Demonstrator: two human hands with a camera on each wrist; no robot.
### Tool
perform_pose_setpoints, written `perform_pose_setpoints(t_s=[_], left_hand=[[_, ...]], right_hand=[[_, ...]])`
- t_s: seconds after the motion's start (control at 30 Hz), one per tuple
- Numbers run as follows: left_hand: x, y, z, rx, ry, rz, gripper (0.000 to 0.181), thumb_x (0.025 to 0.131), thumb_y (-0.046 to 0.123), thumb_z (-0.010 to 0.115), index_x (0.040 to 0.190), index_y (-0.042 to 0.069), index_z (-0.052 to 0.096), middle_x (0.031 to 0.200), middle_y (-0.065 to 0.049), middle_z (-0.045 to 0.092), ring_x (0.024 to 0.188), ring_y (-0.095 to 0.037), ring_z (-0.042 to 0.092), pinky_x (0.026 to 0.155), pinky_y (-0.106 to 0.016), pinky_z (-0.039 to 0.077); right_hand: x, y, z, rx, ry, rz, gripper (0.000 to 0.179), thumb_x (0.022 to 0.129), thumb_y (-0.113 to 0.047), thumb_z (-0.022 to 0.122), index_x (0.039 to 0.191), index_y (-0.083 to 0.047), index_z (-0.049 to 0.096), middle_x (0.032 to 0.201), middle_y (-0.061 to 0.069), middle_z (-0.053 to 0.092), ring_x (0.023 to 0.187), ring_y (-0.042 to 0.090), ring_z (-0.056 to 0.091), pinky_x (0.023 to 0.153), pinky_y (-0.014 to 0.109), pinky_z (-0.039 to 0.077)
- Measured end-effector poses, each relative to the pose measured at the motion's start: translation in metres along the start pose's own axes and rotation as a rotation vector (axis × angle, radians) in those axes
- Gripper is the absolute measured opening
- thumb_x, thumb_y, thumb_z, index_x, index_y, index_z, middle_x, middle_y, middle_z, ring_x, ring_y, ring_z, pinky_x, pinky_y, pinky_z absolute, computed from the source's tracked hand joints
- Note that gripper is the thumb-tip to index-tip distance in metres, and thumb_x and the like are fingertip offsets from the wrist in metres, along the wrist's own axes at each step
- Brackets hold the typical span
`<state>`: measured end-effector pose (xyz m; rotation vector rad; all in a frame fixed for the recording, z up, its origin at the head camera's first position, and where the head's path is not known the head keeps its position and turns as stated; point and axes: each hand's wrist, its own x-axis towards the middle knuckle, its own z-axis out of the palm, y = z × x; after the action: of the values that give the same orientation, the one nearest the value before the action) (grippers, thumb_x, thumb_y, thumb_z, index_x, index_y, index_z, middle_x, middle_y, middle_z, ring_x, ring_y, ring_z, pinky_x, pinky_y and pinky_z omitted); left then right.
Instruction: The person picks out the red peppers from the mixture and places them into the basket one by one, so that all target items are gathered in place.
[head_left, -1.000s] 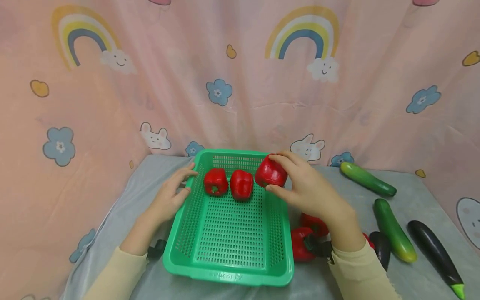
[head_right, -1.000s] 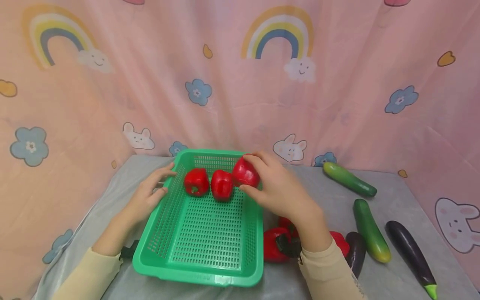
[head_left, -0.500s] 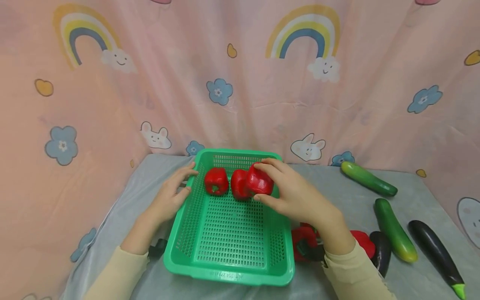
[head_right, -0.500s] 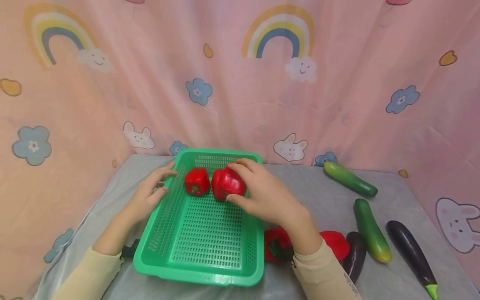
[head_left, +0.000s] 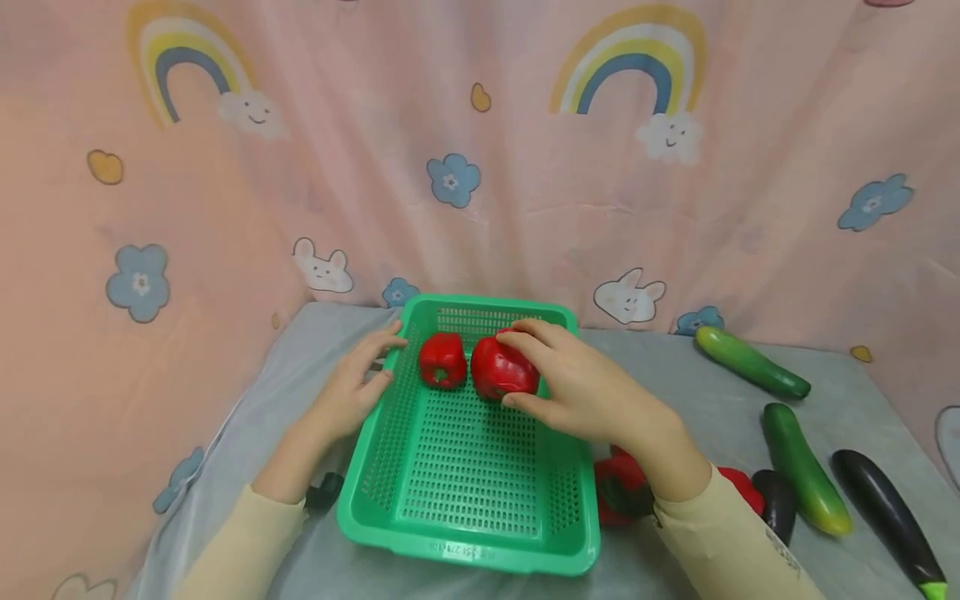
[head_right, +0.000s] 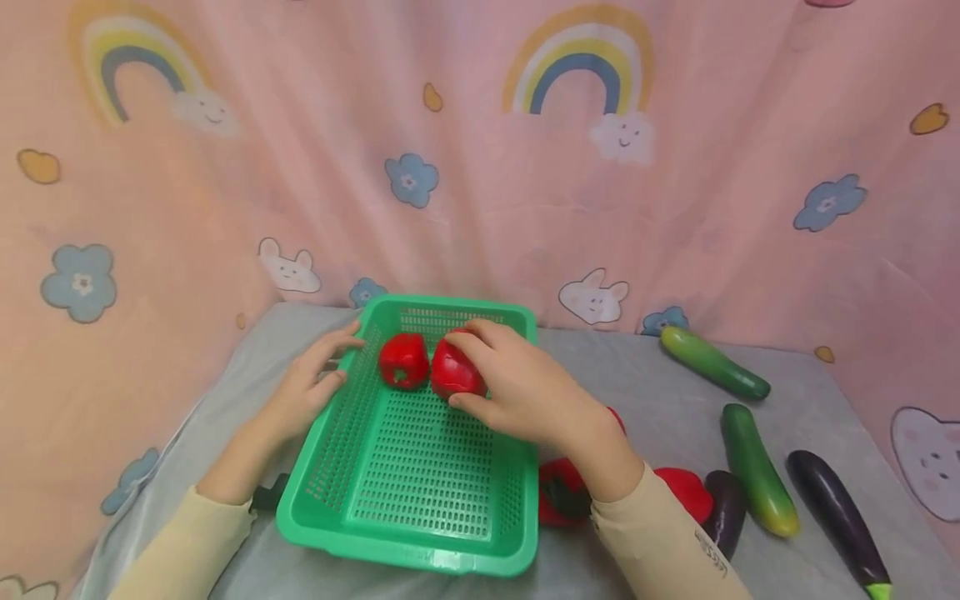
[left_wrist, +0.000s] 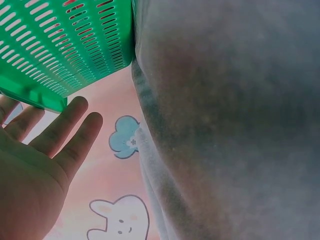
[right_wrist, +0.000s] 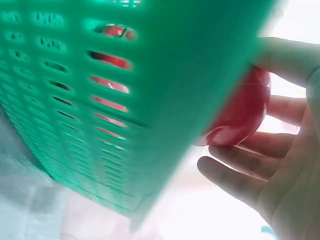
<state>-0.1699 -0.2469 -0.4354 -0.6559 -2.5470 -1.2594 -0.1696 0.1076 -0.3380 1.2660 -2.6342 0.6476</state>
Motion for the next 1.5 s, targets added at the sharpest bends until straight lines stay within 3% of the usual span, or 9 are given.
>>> perform_pose_setpoints(t_s=[0.5,0.77,1.1,1.5], left_hand=[[0.000,0.000,0.000,0.002,0.000,0.012,0.047,0.101,0.000,0.057,0.148,0.000,0.060,0.172,-0.013,0.042,0.137,-0.043,0.060,0.104,-0.060,0.055],[-0.001,-0.003,0.002,0.017,0.010,0.027,0.045,0.102,0.001,0.057,0.147,0.000,0.060,0.172,-0.014,0.042,0.135,-0.043,0.062,0.104,-0.060,0.055],[0.001,-0.003,0.001,-0.003,0.016,0.034,0.046,0.100,-0.002,0.056,0.145,0.001,0.061,0.171,-0.015,0.044,0.133,-0.043,0.063,0.101,-0.060,0.056],[0.000,0.001,0.001,0.004,-0.001,0.002,0.046,0.101,-0.001,0.054,0.147,0.001,0.060,0.172,-0.013,0.043,0.139,-0.044,0.059,0.104,-0.060,0.056]], right_hand=[[0.031,-0.012,-0.016,-0.037,-0.034,-0.062,0.067,0.095,-0.033,0.086,0.152,-0.010,0.060,0.145,0.009,0.060,0.125,0.024,0.061,0.097,0.043,0.061],[0.052,-0.009,-0.001,0.022,-0.079,-0.019,0.064,0.097,-0.039,0.083,0.152,-0.015,0.060,0.143,0.003,0.059,0.123,0.019,0.061,0.093,0.040,0.063],[0.070,-0.012,0.018,0.100,-0.116,0.024,0.065,0.096,-0.040,0.083,0.152,-0.017,0.059,0.147,0.002,0.058,0.126,0.020,0.060,0.097,0.042,0.061],[0.076,-0.015,0.042,0.131,-0.182,-0.022,0.066,0.097,-0.037,0.084,0.153,-0.013,0.058,0.146,0.004,0.059,0.125,0.020,0.060,0.095,0.035,0.060]])
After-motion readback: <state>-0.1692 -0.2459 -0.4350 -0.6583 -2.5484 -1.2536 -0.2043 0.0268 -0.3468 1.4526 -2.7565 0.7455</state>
